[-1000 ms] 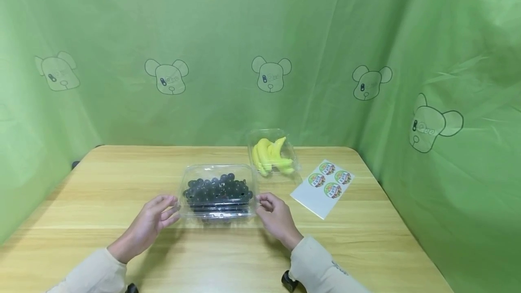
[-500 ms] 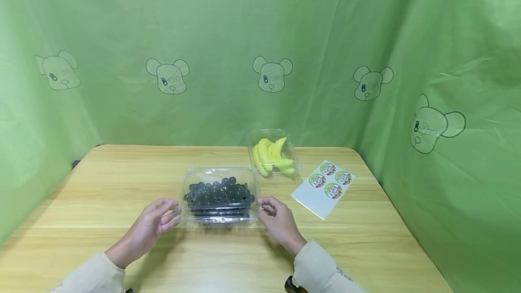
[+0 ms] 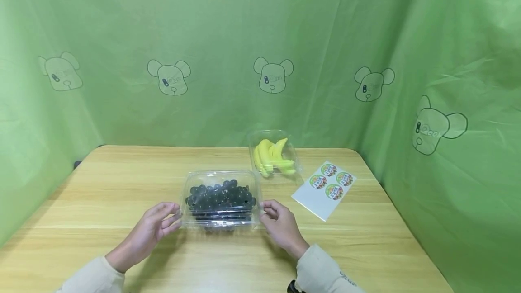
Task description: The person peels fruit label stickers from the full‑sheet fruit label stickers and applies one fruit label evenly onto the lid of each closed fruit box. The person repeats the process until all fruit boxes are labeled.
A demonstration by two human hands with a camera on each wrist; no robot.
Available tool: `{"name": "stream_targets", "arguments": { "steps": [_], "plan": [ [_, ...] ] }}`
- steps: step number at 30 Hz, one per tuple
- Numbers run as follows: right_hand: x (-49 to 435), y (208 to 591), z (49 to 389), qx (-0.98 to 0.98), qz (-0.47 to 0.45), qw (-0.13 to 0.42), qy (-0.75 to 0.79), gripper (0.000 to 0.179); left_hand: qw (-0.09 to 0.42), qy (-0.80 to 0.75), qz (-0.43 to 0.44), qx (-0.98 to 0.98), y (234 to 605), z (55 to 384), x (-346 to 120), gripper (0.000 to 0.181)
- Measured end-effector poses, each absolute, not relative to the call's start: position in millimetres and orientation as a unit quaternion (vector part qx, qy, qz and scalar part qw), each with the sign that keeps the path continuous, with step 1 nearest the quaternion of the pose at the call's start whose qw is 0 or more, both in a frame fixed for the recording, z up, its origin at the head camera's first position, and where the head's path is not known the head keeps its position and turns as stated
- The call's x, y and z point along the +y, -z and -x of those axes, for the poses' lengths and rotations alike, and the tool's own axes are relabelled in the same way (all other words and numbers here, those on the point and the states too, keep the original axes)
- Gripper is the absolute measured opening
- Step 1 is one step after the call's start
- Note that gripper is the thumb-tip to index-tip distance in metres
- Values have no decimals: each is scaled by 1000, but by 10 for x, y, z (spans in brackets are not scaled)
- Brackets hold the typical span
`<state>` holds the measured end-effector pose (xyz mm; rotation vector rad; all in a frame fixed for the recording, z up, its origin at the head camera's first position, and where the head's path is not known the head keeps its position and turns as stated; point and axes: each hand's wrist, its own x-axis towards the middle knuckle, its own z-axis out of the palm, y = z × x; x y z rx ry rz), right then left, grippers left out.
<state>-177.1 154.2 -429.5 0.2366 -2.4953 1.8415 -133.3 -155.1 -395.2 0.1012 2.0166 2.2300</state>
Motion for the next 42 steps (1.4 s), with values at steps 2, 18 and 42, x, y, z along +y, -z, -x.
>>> {"name": "stream_targets", "arguments": {
  "steps": [2, 18, 42],
  "plan": [
    [1543, 4293, 1764, -803, -76, 16, -590, 26, 67, -741, -33, 668, 3948, 1323, -1550, 46],
    [1567, 4304, 1735, -815, -86, 7, -573, 24, 73, -741, -26, 667, 3981, 1307, -1560, 45],
    [1600, 4311, 1748, -823, -75, -2, -563, 24, 71, -741, -26, 667, 3983, 1331, -1537, 52]
  ]
}}
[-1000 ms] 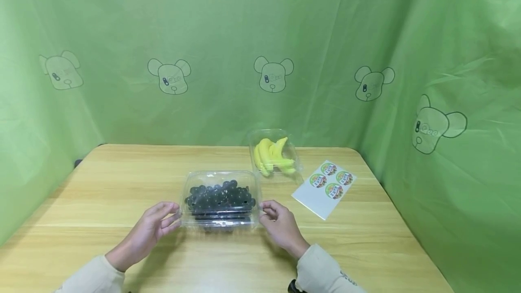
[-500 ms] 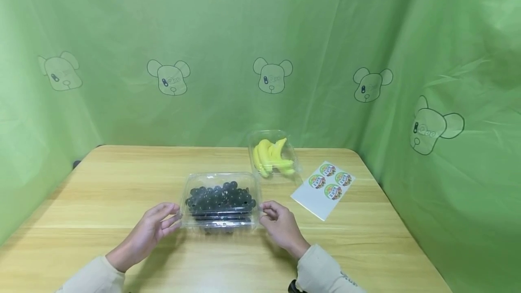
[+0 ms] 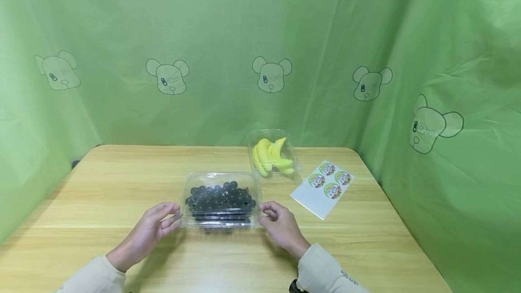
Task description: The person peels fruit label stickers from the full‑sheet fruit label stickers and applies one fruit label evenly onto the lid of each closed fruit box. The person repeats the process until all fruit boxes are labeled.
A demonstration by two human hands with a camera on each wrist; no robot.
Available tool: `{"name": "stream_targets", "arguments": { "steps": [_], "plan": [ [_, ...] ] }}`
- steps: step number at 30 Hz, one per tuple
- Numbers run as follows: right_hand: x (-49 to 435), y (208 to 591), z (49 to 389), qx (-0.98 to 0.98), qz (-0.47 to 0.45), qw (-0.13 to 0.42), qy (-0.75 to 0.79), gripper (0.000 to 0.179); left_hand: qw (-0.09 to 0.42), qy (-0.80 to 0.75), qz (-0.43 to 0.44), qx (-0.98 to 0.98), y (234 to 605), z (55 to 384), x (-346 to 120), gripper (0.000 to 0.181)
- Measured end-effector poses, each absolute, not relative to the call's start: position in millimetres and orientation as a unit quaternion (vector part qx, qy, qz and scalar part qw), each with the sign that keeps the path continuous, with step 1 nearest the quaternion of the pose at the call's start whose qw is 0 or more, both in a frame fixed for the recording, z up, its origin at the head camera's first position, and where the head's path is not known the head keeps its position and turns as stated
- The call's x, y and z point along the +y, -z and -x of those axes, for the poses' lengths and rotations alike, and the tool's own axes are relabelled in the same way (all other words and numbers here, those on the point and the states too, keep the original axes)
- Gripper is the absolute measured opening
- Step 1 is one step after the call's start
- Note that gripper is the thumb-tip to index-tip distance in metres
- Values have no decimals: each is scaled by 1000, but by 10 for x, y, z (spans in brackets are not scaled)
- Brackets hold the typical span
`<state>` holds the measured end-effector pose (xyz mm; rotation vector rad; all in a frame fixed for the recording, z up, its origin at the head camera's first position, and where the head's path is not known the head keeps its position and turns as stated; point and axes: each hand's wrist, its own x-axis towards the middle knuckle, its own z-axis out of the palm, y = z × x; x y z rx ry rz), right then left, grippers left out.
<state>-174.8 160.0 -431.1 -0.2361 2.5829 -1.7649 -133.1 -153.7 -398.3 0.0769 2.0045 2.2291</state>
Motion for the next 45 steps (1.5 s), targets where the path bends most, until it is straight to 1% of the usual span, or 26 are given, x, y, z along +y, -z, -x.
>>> {"name": "stream_targets", "arguments": {
  "steps": [13, 20, 30, 34, 41, 45],
  "plan": [
    [1613, 4301, 1741, 829, 70, 25, 555, 27, 69, -746, -22, 662, 4011, 1324, -1535, 48],
    [1609, 4300, 1728, 829, 65, 22, 554, 26, 70, -749, -22, 659, 4014, 1321, -1534, 47],
    [1602, 4303, 1755, 831, 66, 35, 551, 25, 66, -743, -30, 666, 4012, 1315, -1534, 45],
    [1602, 4300, 1760, 832, 66, 34, 550, 26, 64, -737, -33, 672, 4009, 1324, -1526, 47],
    [1618, 4299, 1772, 826, 71, 44, 557, 28, 69, -729, -35, 680, 4002, 1339, -1514, 58],
    [1624, 4283, 1768, 826, 78, 45, 557, 30, 72, -726, -41, 682, 3991, 1338, -1519, 59]
  ]
}}
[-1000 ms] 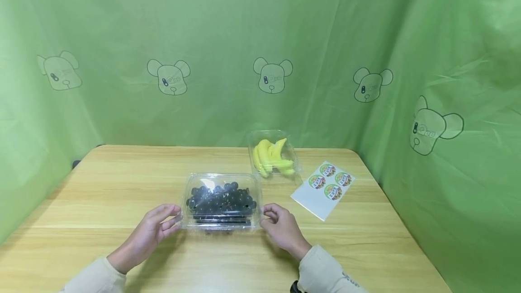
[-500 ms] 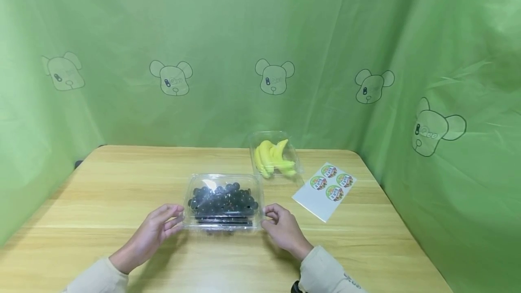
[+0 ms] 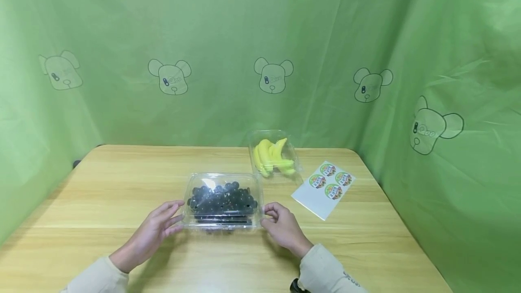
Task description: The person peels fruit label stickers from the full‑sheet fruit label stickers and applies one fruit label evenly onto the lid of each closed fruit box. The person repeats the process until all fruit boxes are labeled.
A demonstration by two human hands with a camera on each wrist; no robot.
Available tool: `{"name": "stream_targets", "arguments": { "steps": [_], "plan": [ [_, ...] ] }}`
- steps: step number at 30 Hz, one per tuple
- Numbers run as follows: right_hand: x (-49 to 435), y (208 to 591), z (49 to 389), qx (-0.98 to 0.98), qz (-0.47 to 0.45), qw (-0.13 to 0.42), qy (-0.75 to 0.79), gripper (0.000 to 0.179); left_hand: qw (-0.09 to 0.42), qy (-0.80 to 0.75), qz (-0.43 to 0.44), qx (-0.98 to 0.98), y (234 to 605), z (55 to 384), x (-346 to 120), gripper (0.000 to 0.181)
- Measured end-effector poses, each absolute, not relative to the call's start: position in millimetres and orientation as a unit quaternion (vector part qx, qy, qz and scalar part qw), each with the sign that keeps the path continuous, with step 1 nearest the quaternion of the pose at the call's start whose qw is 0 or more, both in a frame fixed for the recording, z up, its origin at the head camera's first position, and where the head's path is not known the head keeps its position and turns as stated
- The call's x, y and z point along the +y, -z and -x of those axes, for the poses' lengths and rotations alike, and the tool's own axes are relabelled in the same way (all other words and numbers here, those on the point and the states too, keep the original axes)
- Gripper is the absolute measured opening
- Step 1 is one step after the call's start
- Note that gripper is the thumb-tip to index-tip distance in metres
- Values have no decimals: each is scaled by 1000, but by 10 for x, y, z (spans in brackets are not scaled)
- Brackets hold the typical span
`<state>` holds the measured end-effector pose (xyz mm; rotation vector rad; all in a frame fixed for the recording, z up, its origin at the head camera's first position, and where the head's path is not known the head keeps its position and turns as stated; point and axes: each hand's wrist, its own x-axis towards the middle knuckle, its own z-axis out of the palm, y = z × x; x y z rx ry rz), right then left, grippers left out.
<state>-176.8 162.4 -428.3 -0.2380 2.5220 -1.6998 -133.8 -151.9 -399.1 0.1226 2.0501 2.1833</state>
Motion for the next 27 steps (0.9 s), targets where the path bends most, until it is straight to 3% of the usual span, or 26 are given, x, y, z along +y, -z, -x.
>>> {"name": "stream_targets", "arguments": {
  "steps": [27],
  "plan": [
    [1723, 4251, 1816, 833, 118, 80, 535, 33, 78, -714, -41, 694, 3999, 1366, -1534, 57]
  ]
}}
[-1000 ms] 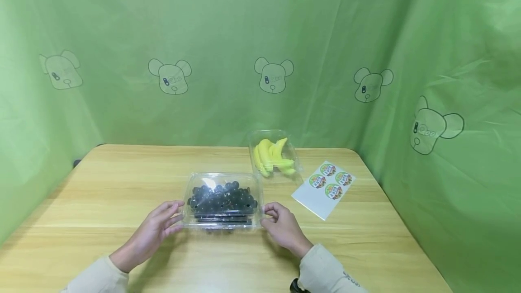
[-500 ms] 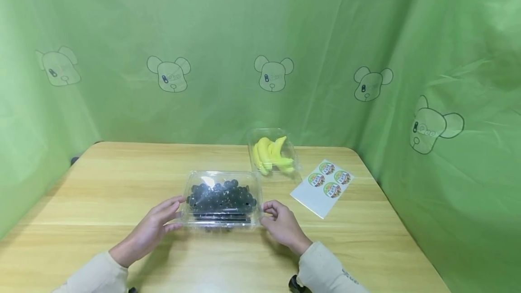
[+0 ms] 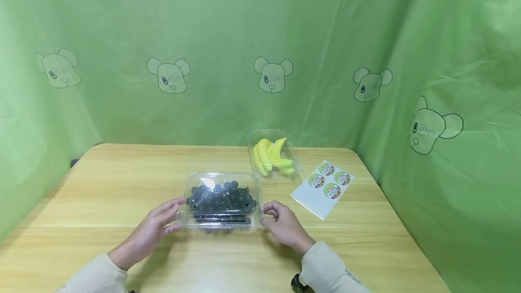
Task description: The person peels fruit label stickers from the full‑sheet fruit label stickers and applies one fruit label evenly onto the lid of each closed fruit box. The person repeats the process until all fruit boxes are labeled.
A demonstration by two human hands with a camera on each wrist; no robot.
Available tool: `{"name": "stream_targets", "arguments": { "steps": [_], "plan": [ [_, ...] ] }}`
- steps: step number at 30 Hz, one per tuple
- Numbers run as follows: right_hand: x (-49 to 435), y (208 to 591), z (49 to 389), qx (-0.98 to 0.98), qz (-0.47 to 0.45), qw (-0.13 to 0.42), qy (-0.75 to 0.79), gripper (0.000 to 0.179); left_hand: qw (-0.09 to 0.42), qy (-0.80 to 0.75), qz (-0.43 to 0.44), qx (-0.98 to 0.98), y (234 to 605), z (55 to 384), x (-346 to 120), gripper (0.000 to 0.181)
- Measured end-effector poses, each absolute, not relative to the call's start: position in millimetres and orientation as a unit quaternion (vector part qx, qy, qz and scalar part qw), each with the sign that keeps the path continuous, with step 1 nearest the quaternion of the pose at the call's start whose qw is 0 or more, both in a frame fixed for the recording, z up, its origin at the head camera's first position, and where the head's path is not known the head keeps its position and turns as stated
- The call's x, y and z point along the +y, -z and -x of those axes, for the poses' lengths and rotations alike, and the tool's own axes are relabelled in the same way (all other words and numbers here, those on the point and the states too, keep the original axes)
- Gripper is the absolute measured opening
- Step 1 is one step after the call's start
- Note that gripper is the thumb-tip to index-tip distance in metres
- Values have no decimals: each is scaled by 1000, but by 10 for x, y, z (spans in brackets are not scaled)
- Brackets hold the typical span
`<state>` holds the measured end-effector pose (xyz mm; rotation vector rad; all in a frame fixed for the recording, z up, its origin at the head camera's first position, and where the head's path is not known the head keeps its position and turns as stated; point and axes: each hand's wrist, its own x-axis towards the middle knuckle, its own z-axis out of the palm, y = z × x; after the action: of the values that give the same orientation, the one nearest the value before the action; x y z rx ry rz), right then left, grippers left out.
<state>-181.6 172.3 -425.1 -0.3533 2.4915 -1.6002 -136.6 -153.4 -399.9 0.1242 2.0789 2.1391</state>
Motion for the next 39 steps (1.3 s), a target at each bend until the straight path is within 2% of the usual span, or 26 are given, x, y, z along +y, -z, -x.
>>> {"name": "stream_targets", "arguments": {
  "steps": [10, 39],
  "plan": [
    [1826, 4215, 1916, 853, 112, 79, 503, 32, 79, -710, -50, 698, 3980, 1380, -1539, 57],
    [2285, 4234, 2139, 905, 92, 12, 414, 26, 89, -700, -50, 707, 4029, 1356, -1548, 58]
  ]
}}
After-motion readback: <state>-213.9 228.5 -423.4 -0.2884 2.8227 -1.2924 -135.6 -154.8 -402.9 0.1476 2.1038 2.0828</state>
